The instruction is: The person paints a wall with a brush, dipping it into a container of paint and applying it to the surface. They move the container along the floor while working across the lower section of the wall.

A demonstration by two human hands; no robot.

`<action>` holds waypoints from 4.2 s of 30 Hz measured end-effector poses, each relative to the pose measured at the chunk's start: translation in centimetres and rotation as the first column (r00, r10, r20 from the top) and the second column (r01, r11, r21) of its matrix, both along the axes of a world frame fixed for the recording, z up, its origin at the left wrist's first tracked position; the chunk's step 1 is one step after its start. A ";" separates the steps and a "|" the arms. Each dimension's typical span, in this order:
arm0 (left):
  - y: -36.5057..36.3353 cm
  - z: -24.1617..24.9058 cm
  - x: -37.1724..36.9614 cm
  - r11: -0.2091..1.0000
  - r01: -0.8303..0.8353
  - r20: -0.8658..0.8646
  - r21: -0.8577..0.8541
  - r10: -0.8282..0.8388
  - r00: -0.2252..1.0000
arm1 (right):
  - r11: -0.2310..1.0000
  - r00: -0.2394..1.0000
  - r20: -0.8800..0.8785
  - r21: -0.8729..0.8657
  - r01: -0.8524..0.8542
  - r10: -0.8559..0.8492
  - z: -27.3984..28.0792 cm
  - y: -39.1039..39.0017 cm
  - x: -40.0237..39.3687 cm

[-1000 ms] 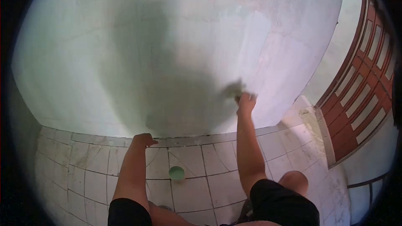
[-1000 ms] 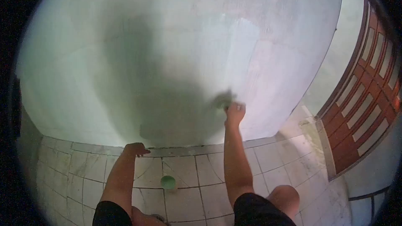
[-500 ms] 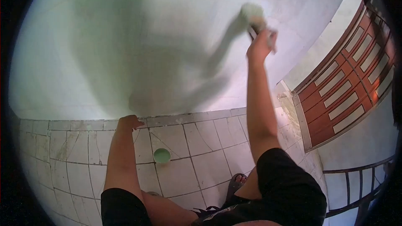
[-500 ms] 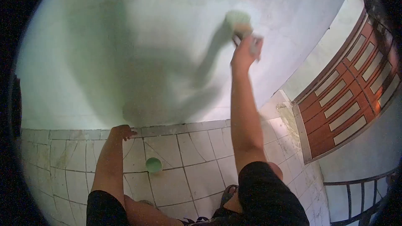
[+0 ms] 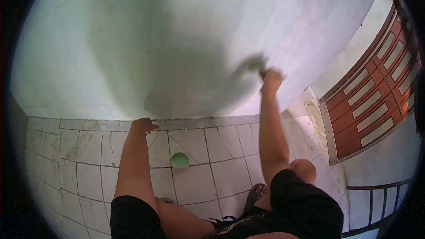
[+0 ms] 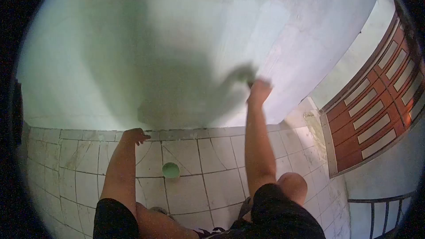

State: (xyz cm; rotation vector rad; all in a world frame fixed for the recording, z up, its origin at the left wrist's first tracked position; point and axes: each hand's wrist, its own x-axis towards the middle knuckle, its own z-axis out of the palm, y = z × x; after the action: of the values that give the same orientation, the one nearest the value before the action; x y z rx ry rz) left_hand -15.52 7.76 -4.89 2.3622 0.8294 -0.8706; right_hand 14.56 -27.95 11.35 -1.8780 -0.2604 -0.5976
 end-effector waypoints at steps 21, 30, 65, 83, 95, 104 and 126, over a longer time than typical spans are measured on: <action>-1.5 2.3 -0.8 0.998 -0.058 0.015 0.006 0.058 0.998 | 0.566 0.960 -0.063 0.817 -0.107 0.273 -20.1 0.2 -4.2; 0.7 0.4 -4.8 0.985 0.137 -0.187 0.108 -0.115 0.976 | 0.841 0.991 -0.136 0.534 0.084 -0.013 -15.8 -1.8 -3.7; 0.9 5.5 -7.0 0.978 -0.049 -0.066 0.204 0.064 0.996 | 0.626 0.762 0.642 0.560 -0.542 0.085 16.9 3.2 -1.8; 1.6 1.0 -3.9 0.996 -0.058 0.039 0.063 0.055 0.998 | 1.000 0.996 -0.086 0.014 -0.015 0.017 1.1 -0.8 2.9; 0.8 -5.3 -3.0 0.922 0.154 0.206 0.355 -0.238 0.949 | 0.710 0.805 0.537 0.461 -0.532 0.255 15.3 3.3 -4.8; -2.7 -3.5 -2.4 0.968 0.026 -0.087 -0.250 -0.050 0.995 | 0.803 0.885 -0.421 0.587 0.098 0.199 -21.1 -0.1 -13.1; -14.8 -3.9 -6.6 0.667 -0.470 -0.248 -0.578 0.405 0.880 | 0.684 0.595 -0.610 0.717 0.135 0.523 -26.8 -1.1 -11.3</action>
State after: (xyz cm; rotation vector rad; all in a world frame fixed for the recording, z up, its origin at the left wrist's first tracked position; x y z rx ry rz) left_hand -22.09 -7.01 -8.83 1.4548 0.9179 -0.8803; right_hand 3.26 -29.02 -15.47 -1.1280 0.3153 0.3478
